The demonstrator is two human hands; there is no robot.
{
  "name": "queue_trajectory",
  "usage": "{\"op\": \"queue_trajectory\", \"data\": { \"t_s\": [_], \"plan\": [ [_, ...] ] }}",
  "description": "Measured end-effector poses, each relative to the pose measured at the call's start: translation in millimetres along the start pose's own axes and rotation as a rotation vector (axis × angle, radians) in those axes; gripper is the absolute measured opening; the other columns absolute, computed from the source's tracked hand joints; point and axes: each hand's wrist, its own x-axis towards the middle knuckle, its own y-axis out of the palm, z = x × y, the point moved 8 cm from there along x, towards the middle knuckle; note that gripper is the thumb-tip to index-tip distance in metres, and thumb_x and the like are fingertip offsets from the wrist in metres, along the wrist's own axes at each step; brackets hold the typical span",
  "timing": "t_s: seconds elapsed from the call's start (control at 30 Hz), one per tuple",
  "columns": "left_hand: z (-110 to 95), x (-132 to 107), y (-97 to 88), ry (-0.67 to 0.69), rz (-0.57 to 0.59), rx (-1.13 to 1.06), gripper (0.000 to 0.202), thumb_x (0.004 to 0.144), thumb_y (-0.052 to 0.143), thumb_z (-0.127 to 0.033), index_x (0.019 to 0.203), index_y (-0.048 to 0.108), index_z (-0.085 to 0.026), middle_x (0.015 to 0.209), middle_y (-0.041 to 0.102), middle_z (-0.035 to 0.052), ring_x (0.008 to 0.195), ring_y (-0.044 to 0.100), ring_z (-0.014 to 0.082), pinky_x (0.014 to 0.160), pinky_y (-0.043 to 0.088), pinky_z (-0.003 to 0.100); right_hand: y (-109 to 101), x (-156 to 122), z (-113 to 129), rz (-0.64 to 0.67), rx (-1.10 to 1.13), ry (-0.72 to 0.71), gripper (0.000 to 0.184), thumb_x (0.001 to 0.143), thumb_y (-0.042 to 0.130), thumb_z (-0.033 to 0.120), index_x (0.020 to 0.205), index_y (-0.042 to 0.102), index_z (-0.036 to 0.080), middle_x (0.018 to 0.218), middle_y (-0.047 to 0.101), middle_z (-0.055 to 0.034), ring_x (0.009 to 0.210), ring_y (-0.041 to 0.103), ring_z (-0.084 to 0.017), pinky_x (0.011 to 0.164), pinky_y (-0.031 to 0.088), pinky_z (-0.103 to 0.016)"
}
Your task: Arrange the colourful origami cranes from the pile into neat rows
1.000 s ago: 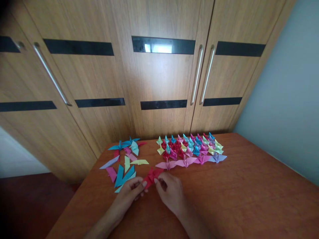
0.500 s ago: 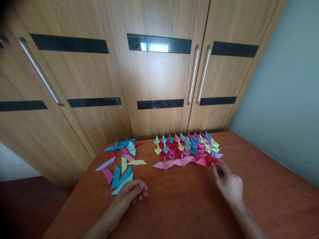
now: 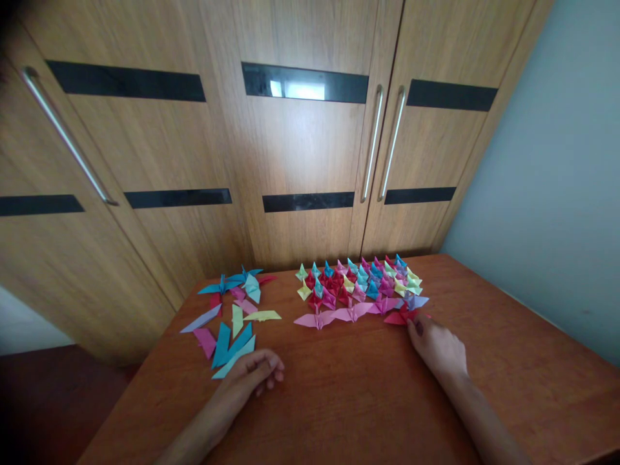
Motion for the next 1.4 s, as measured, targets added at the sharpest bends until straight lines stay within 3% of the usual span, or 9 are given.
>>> {"op": "queue_trajectory", "data": {
  "t_s": [0.67, 0.87, 1.03, 1.23, 1.4],
  "plan": [
    [3.4, 2.7, 1.2, 0.014, 0.018, -0.005, 0.033, 0.076, 0.055, -0.047, 0.078, 0.062, -0.014, 0.07, 0.064, 0.0029, 0.06, 0.05, 0.0123, 0.051, 0.032, 0.021, -9.2, -1.9, 0.3, -0.011, 0.005, 0.063, 0.044, 0.084, 0.034, 0.056, 0.095, 0.063, 0.025, 0.083, 0.069, -0.0104, 0.074, 0.065, -0.029, 0.056, 0.043, -0.033],
    [6.6, 2.8, 1.1, 0.035, 0.026, 0.004, 0.033, 0.079, 0.052, -0.045, 0.081, 0.061, -0.014, 0.073, 0.064, 0.0038, 0.062, 0.051, 0.0122, 0.051, 0.032, 0.021, -11.7, 6.2, -23.3, 0.005, 0.01, 0.153, 0.048, 0.085, 0.031, 0.053, 0.106, 0.063, 0.023, 0.09, 0.069, -0.0137, 0.081, 0.065, -0.033, 0.06, 0.046, -0.036],
    [4.3, 2.7, 1.4, 0.023, 0.022, -0.003, 0.031, 0.079, 0.053, -0.044, 0.08, 0.061, -0.014, 0.072, 0.064, 0.0036, 0.061, 0.051, 0.0121, 0.052, 0.032, 0.021, -1.5, 26.4, -49.6, 0.057, -0.009, 0.224, 0.052, 0.086, 0.028, 0.053, 0.116, 0.06, 0.026, 0.101, 0.067, -0.0162, 0.09, 0.063, -0.036, 0.068, 0.048, -0.042],
    [5.1, 3.7, 1.5, 0.025, 0.034, -0.012, 0.03, 0.078, 0.053, -0.042, 0.08, 0.061, -0.013, 0.071, 0.063, 0.0035, 0.06, 0.05, 0.012, 0.051, 0.032, 0.021, 11.7, 45.5, -52.9, 0.103, -0.014, 0.164, 0.048, 0.088, 0.025, 0.043, 0.117, 0.059, 0.026, 0.105, 0.065, -0.0163, 0.096, 0.062, -0.034, 0.073, 0.047, -0.043],
    [6.9, 3.9, 1.4, 0.032, 0.041, -0.01, 0.029, 0.079, 0.052, -0.042, 0.08, 0.061, -0.014, 0.072, 0.064, 0.0033, 0.061, 0.05, 0.0118, 0.051, 0.032, 0.021, 13.4, 53.3, -54.4, 0.113, -0.036, 0.164, 0.048, 0.088, 0.026, 0.043, 0.115, 0.06, 0.024, 0.103, 0.066, -0.017, 0.093, 0.063, -0.034, 0.074, 0.047, -0.044]
  ]
}}
